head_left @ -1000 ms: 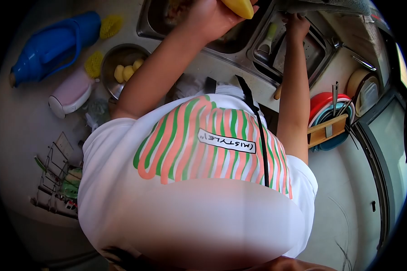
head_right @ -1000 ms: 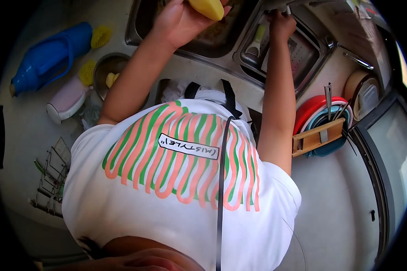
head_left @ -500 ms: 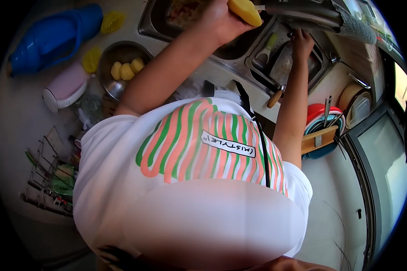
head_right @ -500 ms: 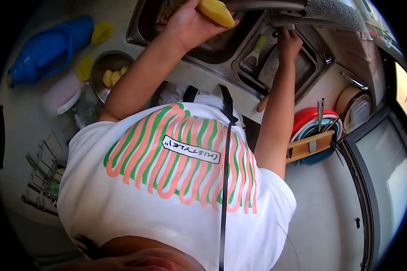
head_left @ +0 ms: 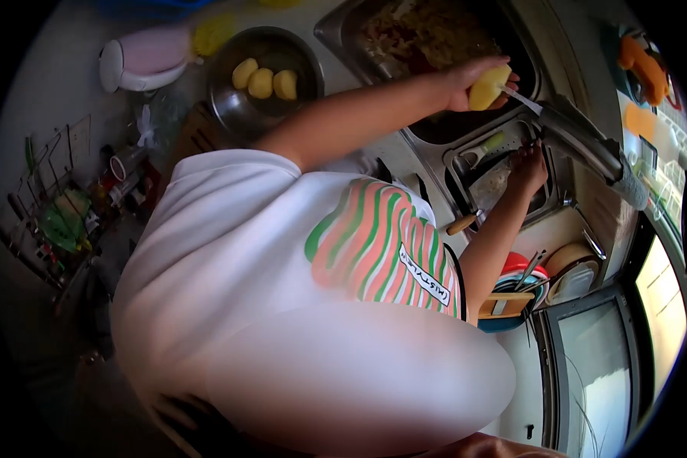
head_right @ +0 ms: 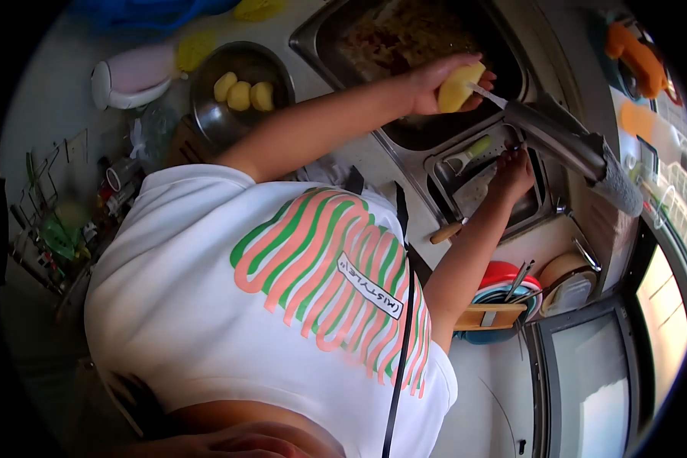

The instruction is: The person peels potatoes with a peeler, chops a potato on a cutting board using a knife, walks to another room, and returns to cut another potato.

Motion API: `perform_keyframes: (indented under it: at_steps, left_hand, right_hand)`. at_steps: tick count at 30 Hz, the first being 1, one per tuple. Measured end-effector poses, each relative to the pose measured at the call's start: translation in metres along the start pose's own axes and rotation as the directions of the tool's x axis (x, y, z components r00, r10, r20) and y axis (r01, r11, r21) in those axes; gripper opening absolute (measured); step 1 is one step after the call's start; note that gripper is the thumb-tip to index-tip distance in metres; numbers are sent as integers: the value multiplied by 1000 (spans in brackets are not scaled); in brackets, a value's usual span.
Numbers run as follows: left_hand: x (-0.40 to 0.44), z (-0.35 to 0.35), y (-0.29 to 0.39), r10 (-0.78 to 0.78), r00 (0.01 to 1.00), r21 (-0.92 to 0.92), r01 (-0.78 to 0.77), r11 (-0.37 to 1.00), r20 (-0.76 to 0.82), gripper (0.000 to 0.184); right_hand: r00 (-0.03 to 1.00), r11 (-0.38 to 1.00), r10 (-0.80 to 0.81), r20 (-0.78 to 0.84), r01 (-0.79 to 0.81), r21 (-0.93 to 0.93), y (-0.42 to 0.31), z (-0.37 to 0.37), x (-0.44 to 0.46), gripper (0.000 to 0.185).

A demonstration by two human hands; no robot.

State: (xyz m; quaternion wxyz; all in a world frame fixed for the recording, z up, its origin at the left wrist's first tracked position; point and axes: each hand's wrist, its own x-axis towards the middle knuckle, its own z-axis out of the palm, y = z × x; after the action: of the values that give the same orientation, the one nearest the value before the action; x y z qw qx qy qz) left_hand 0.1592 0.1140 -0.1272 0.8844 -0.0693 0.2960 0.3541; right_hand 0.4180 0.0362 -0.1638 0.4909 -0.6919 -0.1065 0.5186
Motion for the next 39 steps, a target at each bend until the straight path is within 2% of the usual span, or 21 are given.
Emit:
perform_keyframes:
  at_steps: [4,5,6,8,10,13,14,15,16,19,20,22,23,25,28,30,31,33,35,37,39]
  left_hand:
    - [10,-13,-10,-59,997,117,64,991,-50,50]
    - [13,-18,-15,-42,997,104,48,993,-61,47]
    - [-3,-13,-11,-27,996,139,38,990,-80,51]
    - [-26,-12,-9,0,991,240,33,970,-135,55]
    - [-50,-19,-7,202,971,454,-123,882,-130,59]
    - [-110,-30,2,583,809,781,-316,539,-76,65]
    - [-109,-65,3,841,451,946,-257,-198,299,60]
    - [-136,-67,12,876,329,935,-169,-312,352,59]
    - [-149,-81,22,892,250,926,-64,-372,376,58]
    - [-193,-112,41,975,105,975,-127,-183,196,60]
    - [-204,-136,47,966,90,960,123,-252,242,61]
    - [-228,-154,53,984,167,938,328,-116,63,59]
    - [-228,-212,52,981,195,959,276,-69,15,62]
    - [-244,-205,47,924,237,859,355,-369,300,59]
    - [-257,-193,31,871,189,597,661,-455,454,54]
    - [-270,-173,16,923,280,677,628,-383,262,49]
    - [-274,-167,11,932,325,711,617,-337,159,46]
    - [-265,-189,6,915,377,705,609,-363,145,55]
    - [-248,-206,5,916,386,680,643,-352,110,59]
    - [-228,-221,11,925,378,708,643,-293,39,61]
    - [-218,-213,17,890,448,675,632,-381,82,56]
  right_hand:
    - [991,990,118,62,-122,71,-8,1,10,37]
    - [977,958,166,-131,-129,255,-8,12,19,42]
    - [994,902,-57,91,91,-422,-3,-7,50,43]
    - [959,701,-47,279,231,-675,-5,-13,69,43]
    - [983,986,152,105,-142,-90,-25,30,36,43]
    - [926,752,256,279,-372,544,-10,-2,65,44]
    - [927,772,233,293,-360,523,-8,-6,65,44]
    - [927,792,212,309,-348,502,-7,-8,57,43]
    - [926,809,191,326,-336,481,-7,-8,50,43]
    - [867,879,121,483,-319,353,-3,-26,54,42]
    - [883,882,132,451,-312,354,-6,-23,47,41]
    - [911,886,152,383,-297,356,-14,-11,28,38]
    - [920,871,171,352,-309,383,-14,-12,26,37]
    - [930,837,221,294,-336,433,-15,-7,31,35]
    - [929,836,230,289,-341,431,-15,-7,33,30]
    - [891,804,227,393,-399,440,-16,-13,38,29]
    - [867,789,227,444,-431,438,-16,-17,43,29]
    - [612,637,224,758,-681,361,-12,-29,68,28]
    - [548,598,220,807,-729,332,-7,-30,78,28]
    - [728,693,271,629,-602,398,-13,-25,68,28]
    - [735,690,263,624,-596,411,-10,-24,75,27]
